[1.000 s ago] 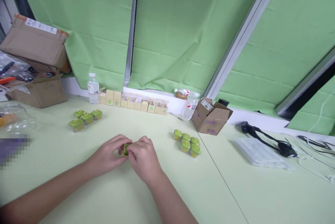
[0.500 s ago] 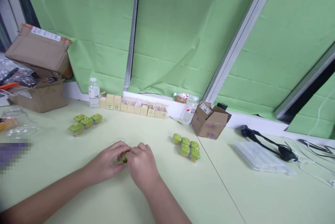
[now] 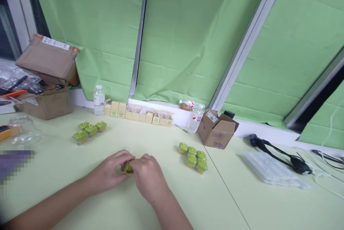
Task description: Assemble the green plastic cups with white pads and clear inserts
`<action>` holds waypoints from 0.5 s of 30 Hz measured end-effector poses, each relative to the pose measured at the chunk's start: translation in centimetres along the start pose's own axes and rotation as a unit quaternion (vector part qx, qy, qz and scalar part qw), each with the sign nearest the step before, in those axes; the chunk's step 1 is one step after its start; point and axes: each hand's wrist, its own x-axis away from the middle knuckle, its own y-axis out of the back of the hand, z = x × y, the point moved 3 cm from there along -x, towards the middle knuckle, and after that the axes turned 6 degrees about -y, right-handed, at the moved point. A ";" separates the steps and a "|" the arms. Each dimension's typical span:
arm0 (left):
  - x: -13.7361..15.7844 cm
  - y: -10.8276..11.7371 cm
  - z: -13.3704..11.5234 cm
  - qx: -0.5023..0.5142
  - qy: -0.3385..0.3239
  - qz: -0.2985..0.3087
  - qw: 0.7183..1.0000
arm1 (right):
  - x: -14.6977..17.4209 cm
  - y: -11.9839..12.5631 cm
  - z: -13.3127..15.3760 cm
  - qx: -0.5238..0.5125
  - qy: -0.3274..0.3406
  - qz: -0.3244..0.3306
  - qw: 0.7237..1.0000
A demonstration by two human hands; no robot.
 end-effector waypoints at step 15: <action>0.2 0.0 0.1 -0.001 -0.002 0.024 1.000 | 0.0 -0.7 0.1 0.087 -0.023 0.009 0.996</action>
